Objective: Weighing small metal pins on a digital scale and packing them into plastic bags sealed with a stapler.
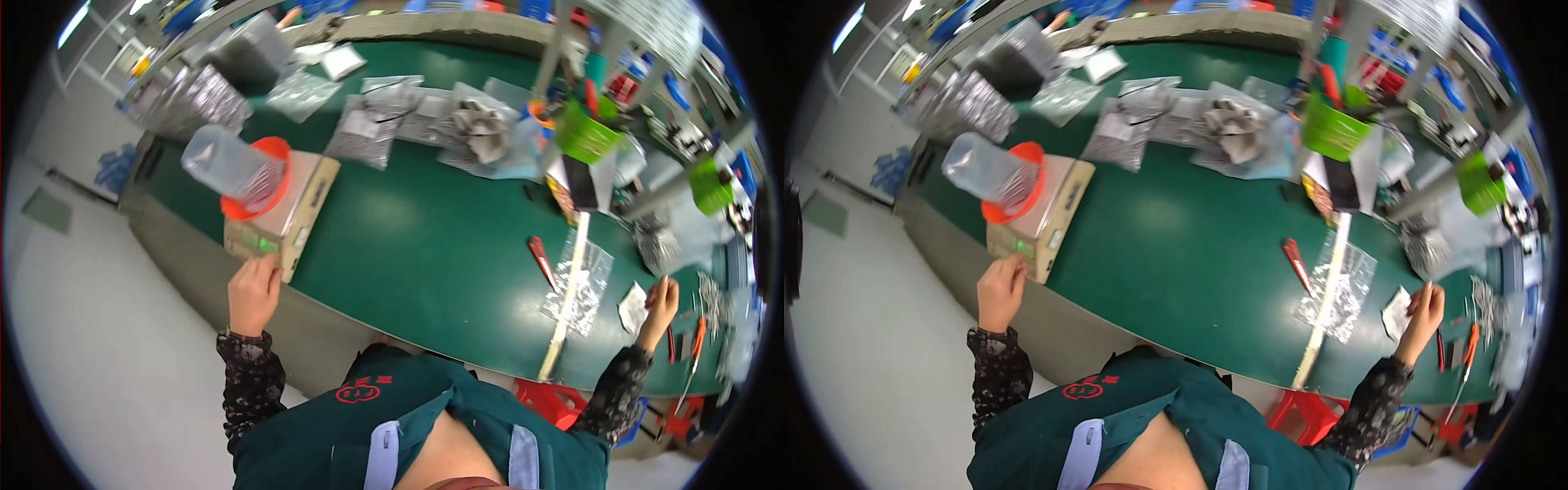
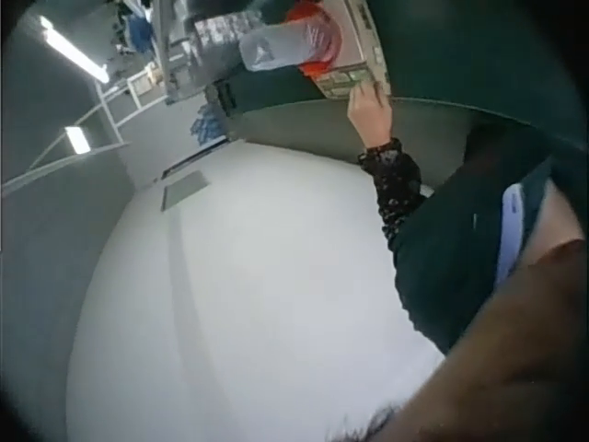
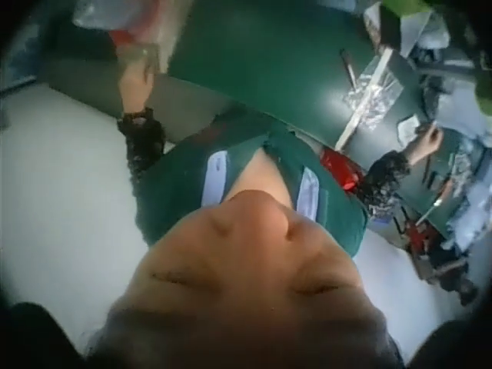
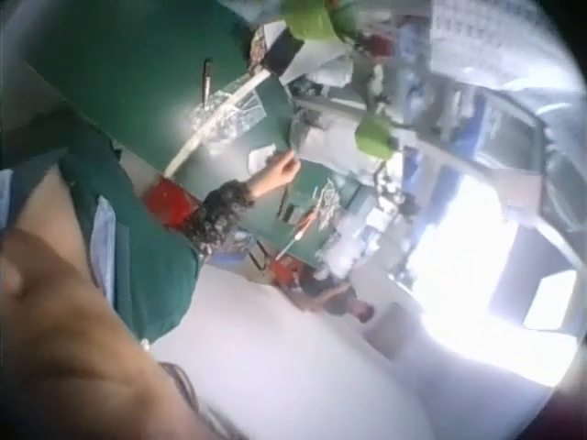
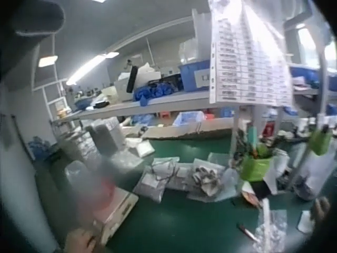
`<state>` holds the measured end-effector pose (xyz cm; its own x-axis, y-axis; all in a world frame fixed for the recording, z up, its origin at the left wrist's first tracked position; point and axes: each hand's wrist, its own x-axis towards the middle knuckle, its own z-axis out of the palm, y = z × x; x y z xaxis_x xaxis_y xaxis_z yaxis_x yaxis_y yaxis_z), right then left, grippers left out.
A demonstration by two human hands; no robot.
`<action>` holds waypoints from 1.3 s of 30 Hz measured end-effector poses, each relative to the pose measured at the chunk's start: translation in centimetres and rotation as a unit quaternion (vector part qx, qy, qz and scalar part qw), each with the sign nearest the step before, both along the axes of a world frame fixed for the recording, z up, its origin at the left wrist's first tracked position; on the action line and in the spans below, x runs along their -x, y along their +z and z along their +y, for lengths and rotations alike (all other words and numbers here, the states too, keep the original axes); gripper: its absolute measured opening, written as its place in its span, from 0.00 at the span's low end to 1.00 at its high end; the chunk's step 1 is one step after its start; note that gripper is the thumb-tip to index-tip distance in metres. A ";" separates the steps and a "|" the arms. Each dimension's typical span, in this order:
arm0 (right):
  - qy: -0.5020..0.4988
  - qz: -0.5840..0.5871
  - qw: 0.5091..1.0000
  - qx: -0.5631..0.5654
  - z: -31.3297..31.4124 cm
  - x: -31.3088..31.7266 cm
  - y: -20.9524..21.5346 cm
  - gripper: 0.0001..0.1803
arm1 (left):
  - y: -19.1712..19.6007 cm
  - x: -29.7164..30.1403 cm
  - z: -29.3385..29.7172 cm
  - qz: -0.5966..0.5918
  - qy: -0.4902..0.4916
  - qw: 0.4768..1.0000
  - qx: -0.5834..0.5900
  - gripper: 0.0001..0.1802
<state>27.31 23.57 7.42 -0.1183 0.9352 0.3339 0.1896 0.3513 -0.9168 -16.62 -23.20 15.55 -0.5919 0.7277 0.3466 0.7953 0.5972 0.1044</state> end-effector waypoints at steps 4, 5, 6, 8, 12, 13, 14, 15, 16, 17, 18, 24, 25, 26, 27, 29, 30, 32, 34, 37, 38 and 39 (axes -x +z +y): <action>0.103 -0.023 0.993 0.062 -6.0 7.7 1.5 0.07 | 1.6 4.0 -5.8 0.042 0.067 0.996 -0.050 0.11; 0.137 -0.045 0.988 0.054 -7.7 10.2 2.6 0.05 | 2.2 5.4 -7.0 0.026 0.090 0.993 -0.073 0.11; 0.171 -0.067 0.982 0.044 -9.8 13.6 4.3 0.05 | 2.6 7.1 -8.1 0.029 0.098 0.992 -0.075 0.11; 0.245 -0.162 0.956 -0.007 -12.7 19.5 6.3 0.09 | 3.3 10.5 -9.2 0.038 0.082 0.990 -0.108 0.13; 0.397 -0.247 0.876 -0.117 -19.5 31.8 10.7 0.13 | 5.8 17.1 -9.6 0.028 0.041 0.991 -0.123 0.17; 0.437 -0.278 0.836 -0.180 -20.7 34.4 11.8 0.13 | 6.2 18.4 -9.2 0.010 0.017 0.996 -0.091 0.20; 0.470 -0.280 0.804 -0.233 -21.8 37.2 12.9 0.14 | 6.7 19.6 -9.0 -0.006 -0.006 0.998 -0.056 0.23; 0.500 -0.281 0.768 -0.284 -23.1 40.2 13.9 0.15 | 7.1 20.8 -8.8 -0.007 -0.006 0.998 -0.059 0.23; 0.508 -0.268 0.748 -0.332 -24.1 43.2 14.3 0.19 | 7.6 22.1 -8.5 -0.018 -0.039 0.999 -0.028 0.25; 0.514 -0.254 0.727 -0.378 -25.1 46.1 14.7 0.22 | 7.9 23.5 -8.2 -0.028 -0.074 0.997 0.003 0.27; 0.522 -0.273 0.712 -0.382 -26.3 49.1 15.5 0.24 | 8.0 24.9 -8.1 -0.027 -0.074 0.997 0.000 0.27; 0.557 -0.403 0.587 -0.427 -30.1 61.2 17.3 0.27 | 8.0 29.4 -6.4 -0.128 -0.109 0.974 0.149 0.17; 0.556 -0.407 0.588 -0.424 -29.2 62.3 17.0 0.27 | 8.3 29.6 -5.8 -0.131 -0.113 0.974 0.149 0.17; 0.575 -0.418 0.559 -0.426 -28.3 63.3 16.5 0.22 | 8.8 29.7 -5.3 -0.236 -0.087 0.957 0.144 0.16; 0.594 -0.424 0.531 -0.430 -28.2 64.1 16.3 0.18 | 9.1 30.0 -5.2 -0.335 -0.055 0.930 0.140 0.16; 0.593 -0.422 0.541 -0.422 -28.0 64.8 16.5 0.12 | 9.0 31.0 -5.2 -0.338 -0.065 0.931 0.126 0.14; 0.595 -0.420 0.548 -0.412 -28.1 64.9 16.6 0.07 | 8.8 31.3 -5.4 -0.344 -0.071 0.930 0.110 0.13; 0.553 -0.394 0.564 -0.469 -27.9 64.9 15.7 0.05 | 8.3 31.4 -5.7 -0.226 -0.111 0.964 0.080 0.12; 0.506 -0.365 0.577 -0.527 -27.8 64.3 15.5 0.04 | 8.2 30.4 -6.4 -0.100 -0.150 0.983 0.046 0.13; 0.435 -0.315 0.594 -0.599 -27.2 64.6 15.3 0.04 | 7.2 30.8 -7.2 0.042 -0.096 0.994 -0.038 0.14; 0.433 -0.334 0.596 -0.588 -27.1 63.6 14.4 0.03 | 5.9 30.1 -7.0 0.039 -0.106 0.992 -0.048 0.14; 0.424 -0.334 0.586 -0.604 -26.9 63.4 14.7 0.03 | 5.9 30.2 -6.6 0.047 -0.110 0.991 -0.058 0.14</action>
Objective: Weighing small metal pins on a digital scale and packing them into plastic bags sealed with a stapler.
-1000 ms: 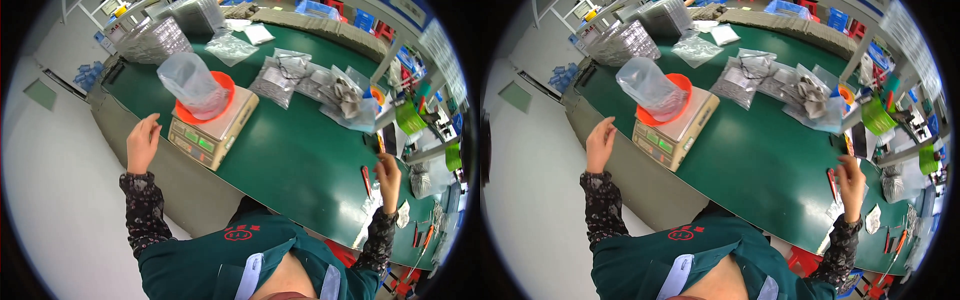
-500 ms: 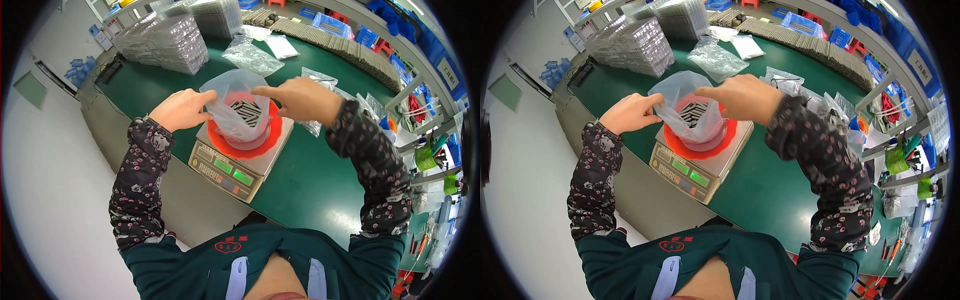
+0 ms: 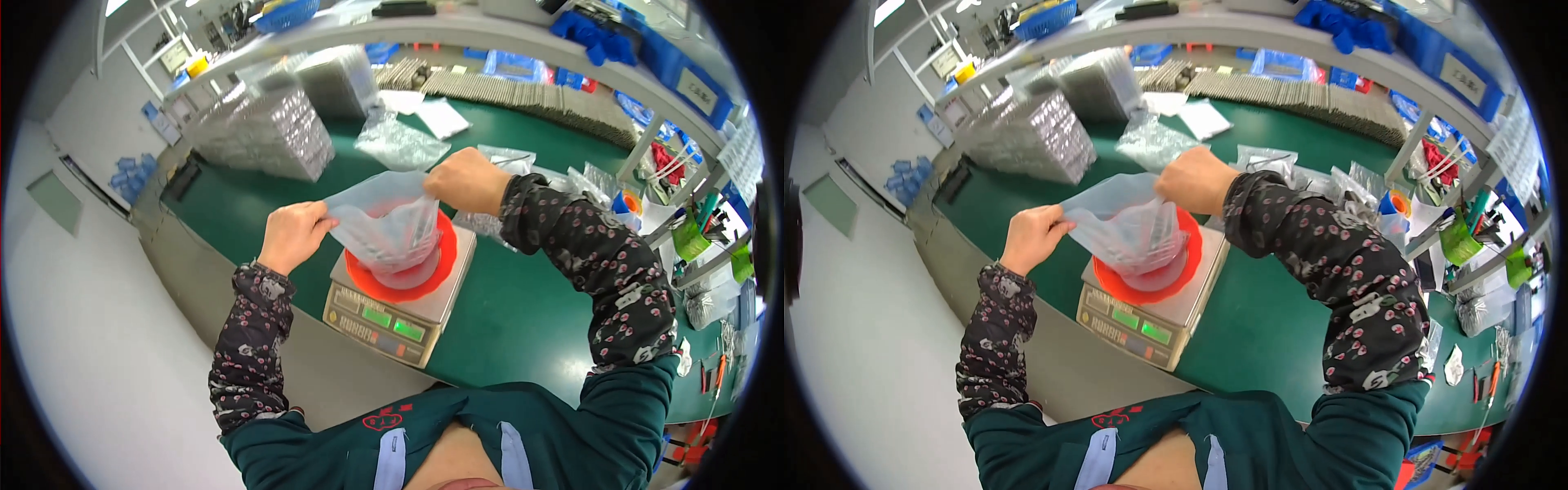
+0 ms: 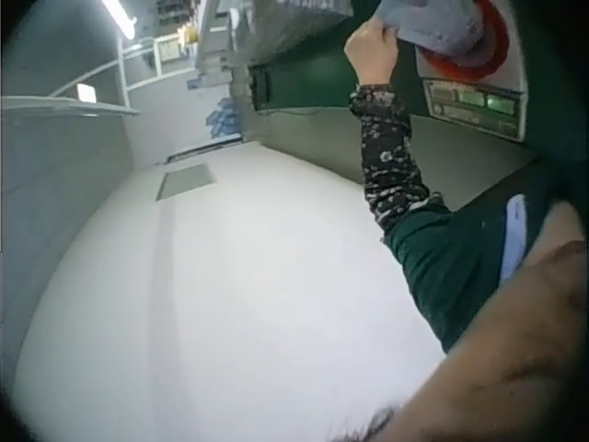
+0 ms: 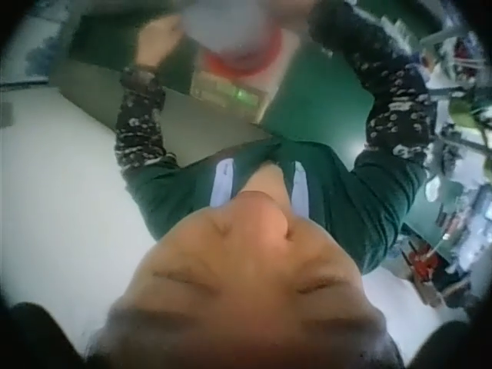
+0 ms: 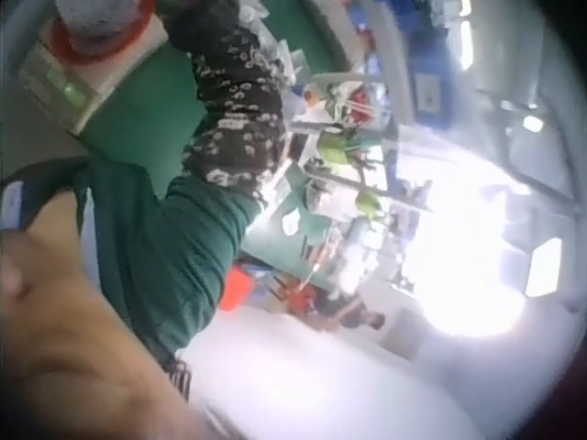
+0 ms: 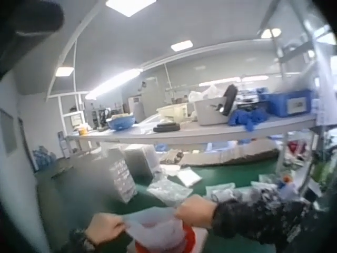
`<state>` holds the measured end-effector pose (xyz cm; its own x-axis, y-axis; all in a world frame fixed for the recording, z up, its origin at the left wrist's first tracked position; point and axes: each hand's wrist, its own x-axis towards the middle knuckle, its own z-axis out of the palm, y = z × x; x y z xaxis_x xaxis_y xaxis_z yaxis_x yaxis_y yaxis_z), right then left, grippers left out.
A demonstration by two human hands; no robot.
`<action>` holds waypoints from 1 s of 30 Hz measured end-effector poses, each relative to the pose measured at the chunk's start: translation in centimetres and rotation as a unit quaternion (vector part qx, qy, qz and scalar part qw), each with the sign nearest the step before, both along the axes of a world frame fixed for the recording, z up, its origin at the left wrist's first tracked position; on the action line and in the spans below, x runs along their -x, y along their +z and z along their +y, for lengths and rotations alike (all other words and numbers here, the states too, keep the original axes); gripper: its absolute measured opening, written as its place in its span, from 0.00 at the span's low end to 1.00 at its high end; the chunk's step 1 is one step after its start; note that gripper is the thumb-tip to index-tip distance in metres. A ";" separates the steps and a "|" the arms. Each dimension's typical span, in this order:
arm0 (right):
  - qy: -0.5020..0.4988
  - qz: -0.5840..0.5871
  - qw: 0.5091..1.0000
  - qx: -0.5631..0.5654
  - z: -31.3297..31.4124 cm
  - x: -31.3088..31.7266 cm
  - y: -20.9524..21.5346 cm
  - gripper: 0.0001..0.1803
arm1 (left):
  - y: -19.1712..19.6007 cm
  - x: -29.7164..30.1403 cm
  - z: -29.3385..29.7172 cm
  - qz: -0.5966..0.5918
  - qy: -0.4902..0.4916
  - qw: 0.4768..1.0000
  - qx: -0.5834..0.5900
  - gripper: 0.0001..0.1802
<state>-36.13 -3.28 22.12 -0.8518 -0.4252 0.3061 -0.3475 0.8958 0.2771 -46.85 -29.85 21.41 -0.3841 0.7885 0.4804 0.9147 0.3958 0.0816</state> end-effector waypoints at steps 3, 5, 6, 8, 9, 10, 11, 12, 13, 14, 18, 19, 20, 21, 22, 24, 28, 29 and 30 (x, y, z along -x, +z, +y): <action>-0.001 0.015 1.000 -0.004 0.2 -2.0 1.6 0.02 | 1.9 -1.1 0.2 0.021 -0.010 1.000 -0.016 0.13; -0.025 0.030 0.999 0.000 0.4 -3.7 3.6 0.05 | 4.0 -1.7 0.8 0.032 -0.045 0.997 -0.054 0.12; -0.036 0.049 0.998 -0.007 0.7 -5.3 5.1 0.07 | 5.3 -2.2 1.6 0.038 -0.054 0.996 -0.058 0.12; -0.064 0.069 0.995 -0.023 1.5 -8.2 7.0 0.10 | 7.3 -3.3 2.8 0.039 -0.083 0.993 -0.072 0.10; -0.087 0.072 0.993 -0.033 1.9 -9.8 7.8 0.11 | 8.3 -3.8 3.8 0.035 -0.109 0.990 -0.082 0.09; -0.104 0.081 0.991 -0.030 2.5 -11.0 8.4 0.11 | 9.2 -4.3 4.8 0.013 -0.126 0.988 -0.084 0.08; -0.128 0.078 0.988 -0.026 3.1 -12.3 8.6 0.11 | 9.8 -4.8 5.9 0.000 -0.142 0.987 -0.081 0.09; -0.127 0.094 0.987 -0.009 3.4 -14.0 8.1 0.10 | 9.4 -5.5 6.9 -0.010 -0.164 0.984 -0.065 0.08; -0.124 0.110 0.986 0.004 4.0 -16.2 7.3 0.10 | 8.7 -6.5 8.3 -0.021 -0.185 0.981 -0.051 0.08; -0.144 0.096 0.985 0.015 4.8 -18.3 6.9 0.09 | 7.9 -7.6 10.0 -0.024 -0.208 0.977 -0.049 0.08; -0.272 0.016 0.960 0.057 6.0 -25.6 2.5 0.08 | 3.7 -10.9 16.2 -0.092 -0.320 0.943 0.017 0.05; -0.281 0.000 0.955 0.092 6.7 -27.3 0.8 0.08 | 1.6 -11.8 17.9 -0.115 -0.348 0.930 0.030 0.05; -0.283 -0.003 0.954 0.096 7.3 -29.1 -0.9 0.07 | -0.1 -13.2 19.1 -0.122 -0.358 0.925 0.049 0.05; -0.318 -0.031 0.941 0.116 7.3 -31.0 -2.0 0.07 | -1.9 -14.6 20.4 -0.137 -0.378 0.914 0.049 0.05; -0.330 -0.039 0.933 0.137 7.5 -32.1 -3.9 0.07 | -3.6 -15.5 21.2 -0.144 -0.381 0.910 0.072 0.05; -0.350 -0.049 0.920 0.166 7.9 -34.6 -7.3 0.06 | -6.9 -17.2 22.7 -0.124 -0.419 0.894 0.101 0.06; -0.373 -0.029 0.897 0.235 9.6 -39.2 -10.4 0.09 | -8.3 -20.4 26.3 -0.078 -0.457 0.878 0.116 0.05; -0.365 0.008 0.897 0.251 10.1 -39.5 -10.5 0.09 | -7.9 -20.6 26.8 -0.075 -0.460 0.877 0.121 0.05; -0.364 0.000 0.896 0.255 10.5 -39.6 -10.3 0.08 | -7.2 -20.8 27.4 -0.070 -0.464 0.873 0.131 0.05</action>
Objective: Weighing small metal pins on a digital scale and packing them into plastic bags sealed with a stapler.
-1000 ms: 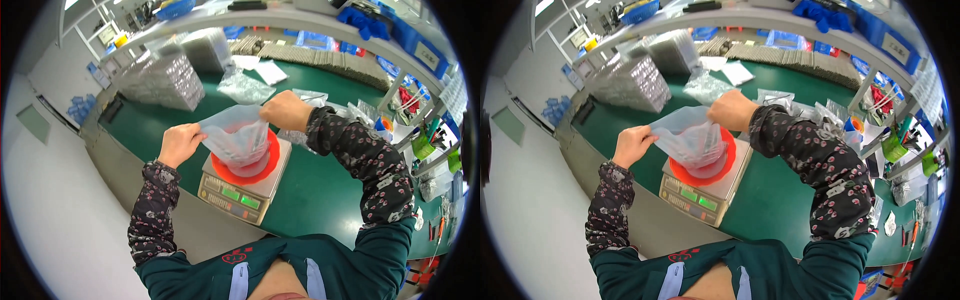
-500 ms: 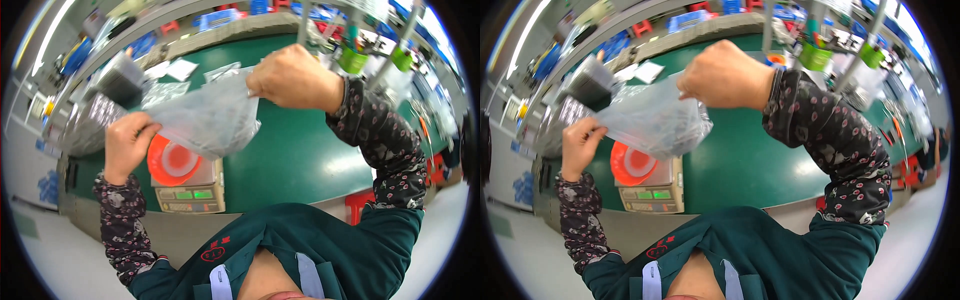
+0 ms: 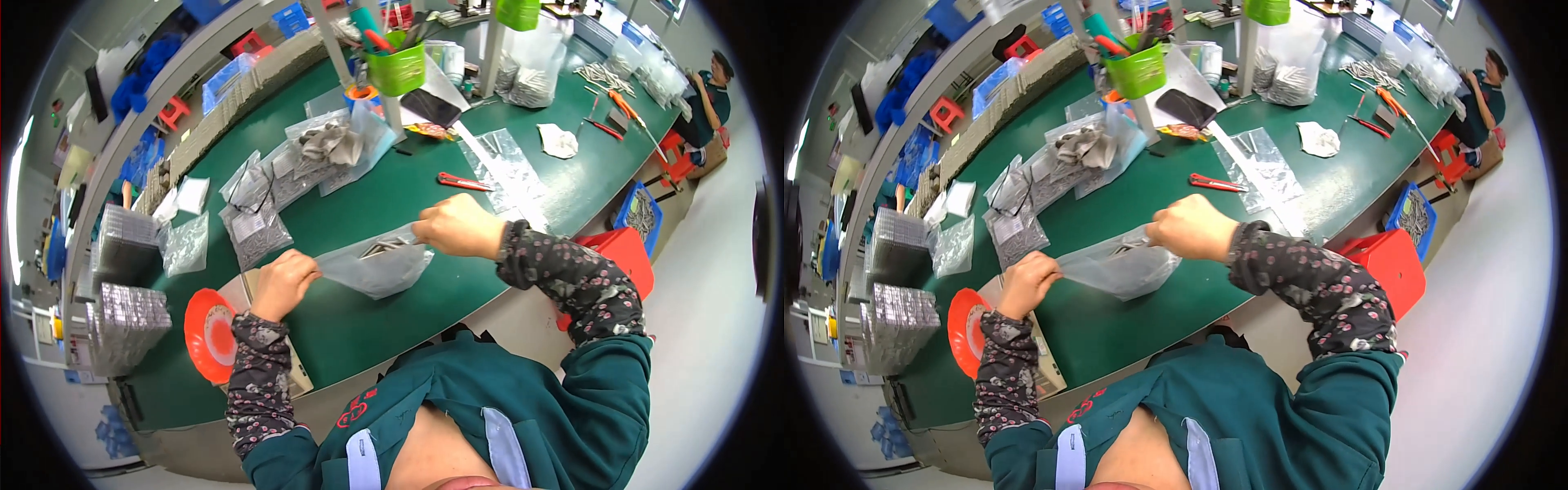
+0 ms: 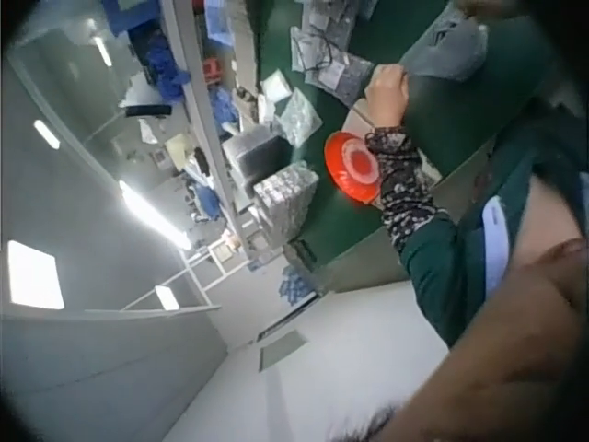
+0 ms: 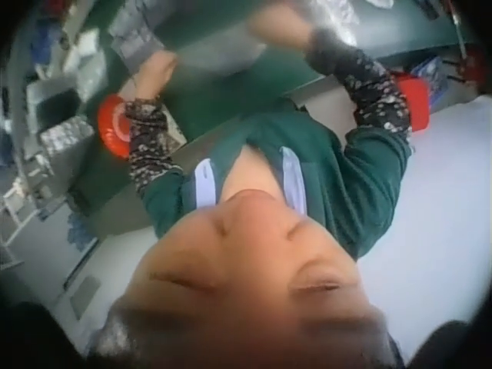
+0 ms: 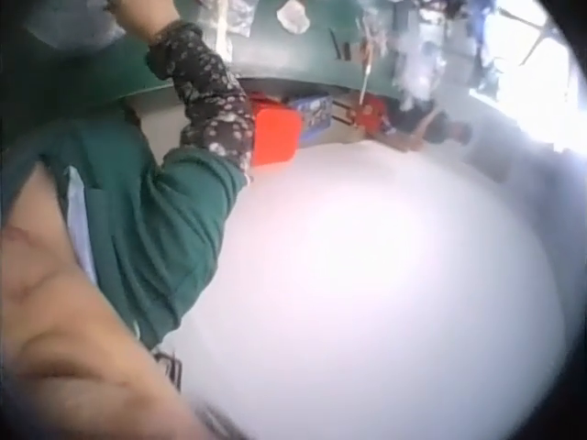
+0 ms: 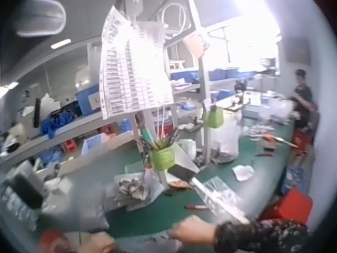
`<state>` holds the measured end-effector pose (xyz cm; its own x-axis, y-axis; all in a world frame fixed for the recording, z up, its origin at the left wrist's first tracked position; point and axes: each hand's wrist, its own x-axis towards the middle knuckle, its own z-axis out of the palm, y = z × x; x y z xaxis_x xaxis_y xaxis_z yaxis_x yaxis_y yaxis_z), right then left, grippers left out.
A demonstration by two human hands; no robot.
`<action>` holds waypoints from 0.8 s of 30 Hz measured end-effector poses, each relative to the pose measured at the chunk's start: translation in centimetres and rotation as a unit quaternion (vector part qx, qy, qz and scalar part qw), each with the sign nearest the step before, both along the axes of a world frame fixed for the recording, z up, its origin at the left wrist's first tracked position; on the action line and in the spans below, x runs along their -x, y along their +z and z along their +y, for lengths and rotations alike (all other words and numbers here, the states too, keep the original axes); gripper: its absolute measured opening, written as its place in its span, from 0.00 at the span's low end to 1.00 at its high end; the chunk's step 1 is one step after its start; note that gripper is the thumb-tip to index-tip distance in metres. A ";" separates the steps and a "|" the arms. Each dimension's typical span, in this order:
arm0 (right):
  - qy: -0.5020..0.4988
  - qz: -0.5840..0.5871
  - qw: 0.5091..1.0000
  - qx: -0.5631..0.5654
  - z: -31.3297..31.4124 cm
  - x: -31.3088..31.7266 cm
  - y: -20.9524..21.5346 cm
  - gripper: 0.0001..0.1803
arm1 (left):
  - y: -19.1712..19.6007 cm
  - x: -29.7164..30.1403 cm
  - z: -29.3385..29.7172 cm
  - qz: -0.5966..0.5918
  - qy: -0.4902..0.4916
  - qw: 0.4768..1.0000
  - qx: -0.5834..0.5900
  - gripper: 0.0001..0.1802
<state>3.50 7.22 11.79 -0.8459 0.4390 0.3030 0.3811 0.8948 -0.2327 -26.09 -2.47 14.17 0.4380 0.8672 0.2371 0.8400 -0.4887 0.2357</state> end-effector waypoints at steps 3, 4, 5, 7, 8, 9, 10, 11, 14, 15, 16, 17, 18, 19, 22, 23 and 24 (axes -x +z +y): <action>0.009 0.055 0.998 0.013 2.1 0.7 1.6 0.08 | 1.7 -0.1 1.0 0.012 0.020 0.999 0.022 0.04; 0.018 0.087 0.996 0.003 2.1 1.1 0.9 0.07 | 1.5 0.4 0.8 0.014 0.018 0.999 0.026 0.03; 0.026 0.116 0.993 0.005 0.3 1.1 -0.5 0.07 | 1.1 0.4 -1.2 0.005 0.021 0.996 0.081 0.03; 0.052 0.143 0.987 0.045 1.7 0.1 0.4 0.06 | 1.1 0.2 -0.5 -0.015 0.028 0.997 0.067 0.05; 0.051 0.157 0.984 0.072 1.0 -0.8 0.7 0.05 | 0.8 -0.3 -1.0 -0.012 0.023 0.997 0.078 0.05; 0.053 0.174 0.979 0.097 0.6 -1.4 1.1 0.05 | 1.0 -0.9 -1.4 0.003 0.024 0.996 0.081 0.05; 0.050 0.184 0.977 0.099 0.7 -1.7 1.6 0.04 | 1.2 -1.0 -1.6 0.013 0.025 0.997 0.076 0.05; 0.046 0.188 0.977 0.086 1.0 -2.4 2.1 0.04 | 1.2 -1.1 -1.7 0.022 0.025 0.997 0.074 0.05; -0.006 0.168 0.986 0.015 1.3 -6.2 5.0 0.04 | 1.0 -1.5 -1.8 0.023 0.007 0.997 0.069 0.07; -0.025 0.161 0.987 -0.003 1.6 -7.7 5.4 0.04 | 1.5 -2.3 -2.1 0.009 0.028 0.997 0.072 0.11; -0.057 0.148 0.987 -0.016 1.9 -9.3 5.9 0.04 | 2.1 -2.6 -1.9 0.004 0.031 0.997 0.075 0.13; -0.087 0.135 0.987 -0.029 2.3 -10.8 6.4 0.04 | 2.7 -2.9 -1.5 -0.002 0.035 0.996 0.079 0.15; -0.101 0.131 0.985 -0.047 3.5 -12.5 7.0 0.04 | 2.9 -3.4 -1.5 -0.006 0.037 0.997 0.070 0.15; -0.119 0.127 0.983 -0.062 4.7 -14.3 7.6 0.04 | 3.0 -3.7 -1.5 -0.013 0.077 0.994 0.076 0.17; -0.185 0.137 0.963 -0.138 8.4 -19.4 10.5 0.04 | 2.9 -5.2 -1.3 -0.045 0.154 0.983 0.084 0.20; -0.201 0.141 0.956 -0.161 10.1 -21.1 11.1 0.04 | 2.6 -5.8 -1.2 -0.071 0.192 0.975 0.088 0.22; -0.207 0.148 0.950 -0.183 11.8 -22.4 11.9 0.04 | 2.3 -5.8 -1.6 -0.077 0.215 0.970 0.085 0.24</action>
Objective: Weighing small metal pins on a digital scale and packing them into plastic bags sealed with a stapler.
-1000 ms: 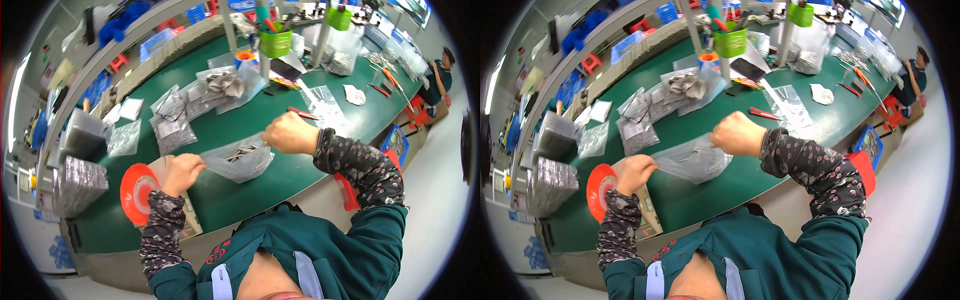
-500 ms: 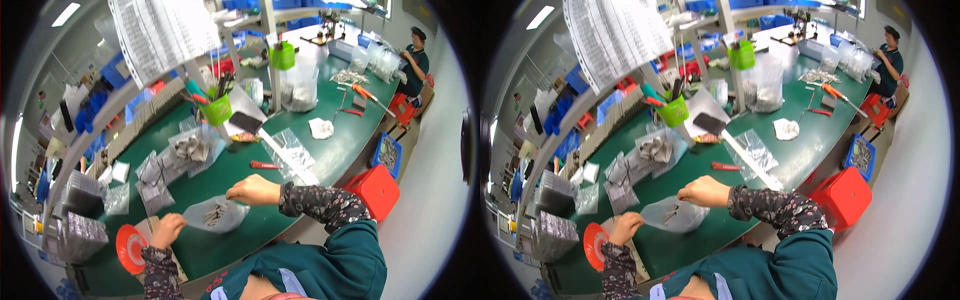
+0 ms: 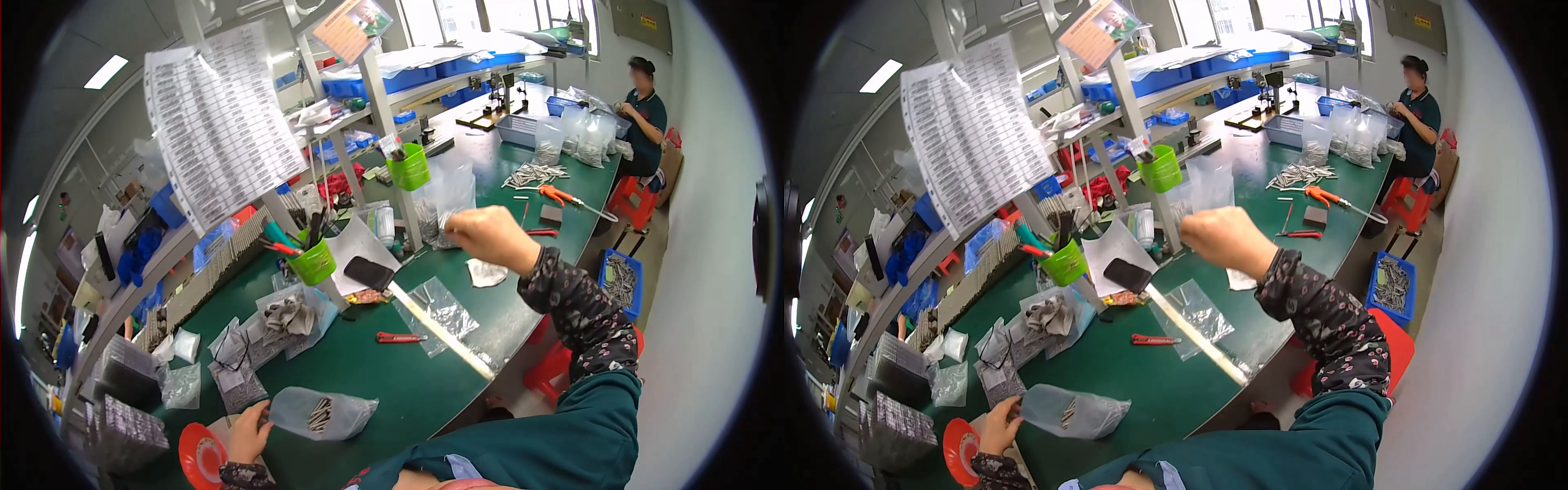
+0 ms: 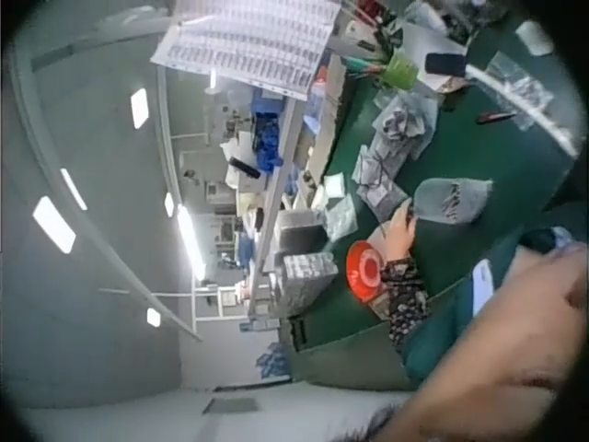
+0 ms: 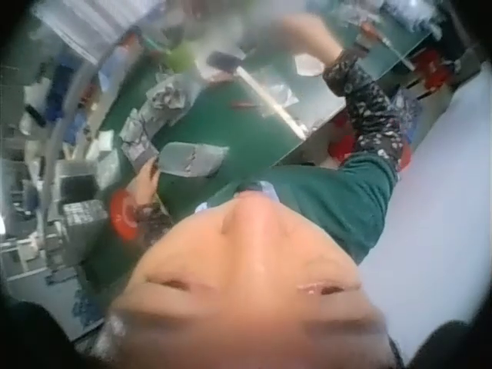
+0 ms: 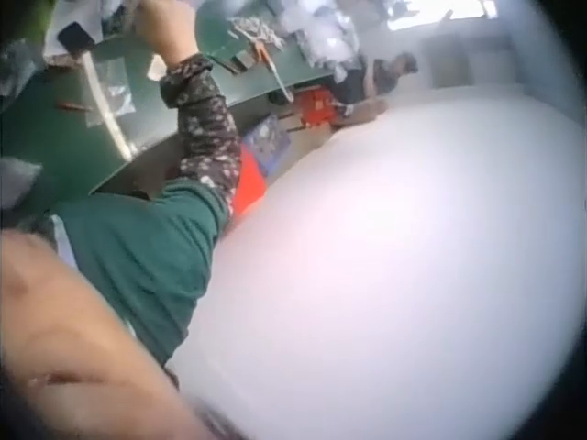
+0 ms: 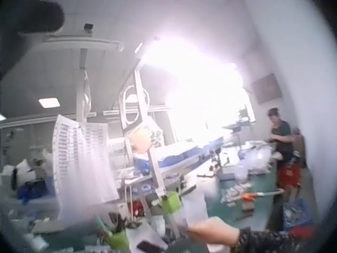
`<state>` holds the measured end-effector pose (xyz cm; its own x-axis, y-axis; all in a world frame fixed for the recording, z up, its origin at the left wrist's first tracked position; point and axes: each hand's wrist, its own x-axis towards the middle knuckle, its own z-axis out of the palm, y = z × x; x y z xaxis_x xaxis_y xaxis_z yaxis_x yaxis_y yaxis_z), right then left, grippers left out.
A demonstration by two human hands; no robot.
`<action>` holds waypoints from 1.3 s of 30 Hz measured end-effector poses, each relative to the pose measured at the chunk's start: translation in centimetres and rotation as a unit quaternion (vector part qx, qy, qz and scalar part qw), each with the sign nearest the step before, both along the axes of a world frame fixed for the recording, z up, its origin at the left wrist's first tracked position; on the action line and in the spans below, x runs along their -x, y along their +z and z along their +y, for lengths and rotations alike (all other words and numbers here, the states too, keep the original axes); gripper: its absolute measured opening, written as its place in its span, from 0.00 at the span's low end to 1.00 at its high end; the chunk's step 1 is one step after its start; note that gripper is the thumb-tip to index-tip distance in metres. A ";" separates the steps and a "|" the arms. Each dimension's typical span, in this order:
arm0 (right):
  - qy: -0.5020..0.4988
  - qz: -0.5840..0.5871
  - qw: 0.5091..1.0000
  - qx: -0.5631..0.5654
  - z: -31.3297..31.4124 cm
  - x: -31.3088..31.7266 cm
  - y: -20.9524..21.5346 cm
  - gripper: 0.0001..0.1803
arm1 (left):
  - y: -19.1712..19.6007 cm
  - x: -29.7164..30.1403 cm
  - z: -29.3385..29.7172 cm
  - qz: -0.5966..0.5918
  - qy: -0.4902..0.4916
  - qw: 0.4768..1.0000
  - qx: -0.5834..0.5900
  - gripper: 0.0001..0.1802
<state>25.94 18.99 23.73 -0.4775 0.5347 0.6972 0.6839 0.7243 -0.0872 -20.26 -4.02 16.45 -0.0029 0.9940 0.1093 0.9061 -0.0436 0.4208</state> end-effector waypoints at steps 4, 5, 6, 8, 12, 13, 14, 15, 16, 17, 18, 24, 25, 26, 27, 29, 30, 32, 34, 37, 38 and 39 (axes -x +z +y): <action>-0.034 0.029 0.998 -0.053 7.1 -5.2 3.3 0.06 | 0.1 -1.8 -0.5 0.062 0.134 0.988 -0.038 0.26; -0.049 0.044 0.997 -0.051 8.5 -5.6 3.2 0.06 | 0.7 -1.6 -1.2 0.114 0.144 0.981 -0.059 0.27; -0.048 0.039 0.997 -0.049 10.5 -6.7 4.4 0.07 | 0.9 -2.5 -1.4 0.113 0.185 0.973 -0.079 0.27; -0.021 0.037 0.995 -0.087 15.4 -8.8 6.9 0.07 | 0.6 -3.8 -1.5 0.120 0.251 0.950 -0.138 0.27; -0.093 0.033 0.982 -0.159 22.1 -9.2 10.0 0.20 | 6.1 -11.0 0.4 0.177 0.300 0.923 -0.163 0.24; -0.139 0.041 0.970 -0.196 22.7 -8.8 11.5 0.25 | 7.0 -12.7 1.0 0.177 0.310 0.919 -0.166 0.24; -0.164 0.030 0.951 -0.261 23.9 -8.8 12.5 0.32 | 7.8 -14.3 1.7 0.190 0.302 0.919 -0.167 0.24; -0.192 0.020 0.926 -0.324 24.9 -8.9 13.4 0.39 | 8.5 -15.8 2.6 0.204 0.291 0.920 -0.168 0.23; -0.214 0.000 0.934 -0.286 25.9 -8.7 13.8 0.42 | 8.9 -17.1 3.2 0.229 0.264 0.921 -0.175 0.22; -0.251 -0.021 0.912 -0.323 27.1 -8.5 13.8 0.38 | 9.4 -18.1 3.5 0.230 0.264 0.920 -0.176 0.22; -0.244 -0.031 0.909 -0.338 28.8 -8.3 14.3 0.35 | 9.7 -19.2 4.1 0.245 0.251 0.922 -0.161 0.22; -0.174 -0.131 0.910 -0.354 34.1 -8.1 14.8 0.11 | 9.9 -22.7 4.9 0.285 0.213 0.930 -0.092 0.19; -0.151 -0.111 0.899 -0.397 34.1 -8.4 15.0 0.06 | 9.2 -22.0 4.3 0.282 0.213 0.931 -0.094 0.19; -0.127 -0.091 0.885 -0.438 34.1 -8.6 15.2 0.02 | 8.3 -21.5 3.6 0.273 0.212 0.932 -0.106 0.19; -0.142 -0.097 0.882 -0.438 34.1 -8.9 16.1 0.02 | 7.8 -21.4 3.3 0.266 0.213 0.933 -0.116 0.19; -0.146 -0.091 0.876 -0.451 34.7 -9.8 17.5 0.02 | 7.8 -21.9 3.7 0.254 0.255 0.928 -0.092 0.18; -0.134 -0.082 0.876 -0.457 35.0 -10.3 18.0 0.02 | 7.8 -22.4 3.8 0.264 0.264 0.922 -0.104 0.17; -0.149 -0.052 0.875 -0.458 35.7 -11.5 18.3 0.04 | 7.3 -22.7 4.0 0.271 0.274 0.916 -0.112 0.17; -0.180 -0.034 0.858 -0.480 37.0 -13.3 18.3 0.05 | 6.8 -22.6 3.8 0.300 0.276 0.911 -0.070 0.16; -0.233 -0.022 0.852 -0.468 38.1 -15.1 18.3 0.06 | 7.3 -23.7 4.6 0.306 0.286 0.907 -0.051 0.15; -0.240 -0.018 0.857 -0.456 38.6 -15.7 18.0 0.05 | 7.2 -23.7 4.6 0.306 0.289 0.906 -0.052 0.15; -0.247 -0.014 0.862 -0.442 38.9 -16.1 17.5 0.05 | 7.2 -23.7 4.6 0.307 0.280 0.908 -0.055 0.13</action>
<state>42.01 57.94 41.27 -0.3679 -0.0561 0.9282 0.9205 0.1196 0.3721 3.48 0.54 23.68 -0.4092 0.8383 0.3604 0.8617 0.4849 -0.1495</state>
